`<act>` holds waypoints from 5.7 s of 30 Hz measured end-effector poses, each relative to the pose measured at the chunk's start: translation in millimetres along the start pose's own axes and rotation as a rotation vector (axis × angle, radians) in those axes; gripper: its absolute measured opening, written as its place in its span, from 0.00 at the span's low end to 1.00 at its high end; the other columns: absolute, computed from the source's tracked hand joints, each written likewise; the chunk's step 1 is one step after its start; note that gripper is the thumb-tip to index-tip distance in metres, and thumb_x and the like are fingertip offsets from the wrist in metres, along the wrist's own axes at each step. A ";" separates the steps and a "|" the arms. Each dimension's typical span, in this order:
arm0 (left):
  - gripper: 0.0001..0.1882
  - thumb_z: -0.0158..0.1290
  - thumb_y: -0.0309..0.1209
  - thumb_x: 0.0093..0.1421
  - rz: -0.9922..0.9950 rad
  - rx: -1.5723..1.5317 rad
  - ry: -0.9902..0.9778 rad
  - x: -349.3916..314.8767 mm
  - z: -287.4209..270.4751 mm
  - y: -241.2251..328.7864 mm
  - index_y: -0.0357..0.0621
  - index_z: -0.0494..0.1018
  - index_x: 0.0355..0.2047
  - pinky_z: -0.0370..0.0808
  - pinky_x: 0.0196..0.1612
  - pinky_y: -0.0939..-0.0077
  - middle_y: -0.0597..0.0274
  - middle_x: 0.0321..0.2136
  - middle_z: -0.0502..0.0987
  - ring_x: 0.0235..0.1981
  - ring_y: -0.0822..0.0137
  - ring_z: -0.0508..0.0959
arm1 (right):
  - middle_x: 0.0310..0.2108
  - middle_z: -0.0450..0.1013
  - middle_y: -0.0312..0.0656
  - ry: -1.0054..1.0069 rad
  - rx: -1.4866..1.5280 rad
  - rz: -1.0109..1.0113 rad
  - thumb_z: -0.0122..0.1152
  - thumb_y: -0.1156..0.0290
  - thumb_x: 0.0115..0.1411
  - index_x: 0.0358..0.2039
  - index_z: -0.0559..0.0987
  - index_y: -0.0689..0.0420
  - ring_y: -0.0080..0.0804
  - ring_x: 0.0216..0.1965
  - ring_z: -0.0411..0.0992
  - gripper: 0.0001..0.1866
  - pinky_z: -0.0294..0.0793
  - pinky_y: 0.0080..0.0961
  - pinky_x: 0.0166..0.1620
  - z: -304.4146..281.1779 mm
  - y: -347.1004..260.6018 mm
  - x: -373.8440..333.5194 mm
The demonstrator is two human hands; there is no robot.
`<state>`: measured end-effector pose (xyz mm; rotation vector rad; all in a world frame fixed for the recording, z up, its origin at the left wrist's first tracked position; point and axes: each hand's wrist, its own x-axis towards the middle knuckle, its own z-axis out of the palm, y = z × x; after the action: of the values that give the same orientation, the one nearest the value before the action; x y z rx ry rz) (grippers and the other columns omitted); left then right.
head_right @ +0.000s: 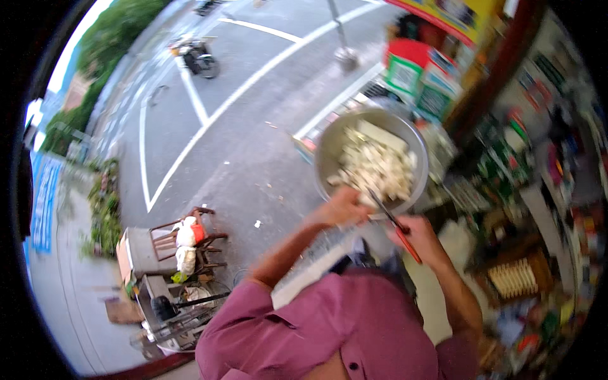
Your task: The person cuts white root vegetables into small pieces using scissors and places them into a metal bowl. The person occasionally picks up a new vegetable from a plastic bag and continues cutting.
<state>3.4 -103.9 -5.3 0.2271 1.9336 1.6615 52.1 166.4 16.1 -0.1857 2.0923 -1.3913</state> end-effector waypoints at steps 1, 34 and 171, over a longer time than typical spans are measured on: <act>0.05 0.59 0.24 0.58 -0.011 -0.074 0.033 -2.6 0.0 3.0 0.33 0.81 0.31 0.78 0.28 0.74 0.59 0.24 0.82 0.23 0.71 0.81 | 0.23 0.69 0.30 0.000 0.013 -0.071 0.70 0.71 0.62 0.51 0.82 0.63 0.17 0.28 0.66 0.18 0.69 0.22 0.32 0.0 0.6 3.9; 0.10 0.64 0.19 0.57 -0.091 -0.251 -0.100 20.2 13.2 3.1 0.34 0.86 0.40 0.78 0.35 0.76 0.64 0.30 0.84 0.29 0.75 0.80 | 0.25 0.76 0.47 0.445 -0.607 -0.551 0.72 0.66 0.57 0.49 0.84 0.54 0.43 0.26 0.75 0.19 0.72 0.38 0.35 -5.1 17.7 10.3; 0.02 0.63 0.18 0.57 -0.066 -0.326 0.086 16.8 32.3 -11.6 0.35 0.84 0.31 0.66 0.21 0.81 0.62 0.25 0.83 0.22 0.76 0.76 | 0.20 0.71 0.48 0.110 -0.378 -0.176 0.74 0.66 0.56 0.57 0.83 0.52 0.44 0.23 0.76 0.26 0.73 0.39 0.33 -27.5 3.9 -8.1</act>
<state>9.1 -70.9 -23.5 -0.0358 1.6767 1.9366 44.1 193.4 23.1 -0.4656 2.4689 -1.1081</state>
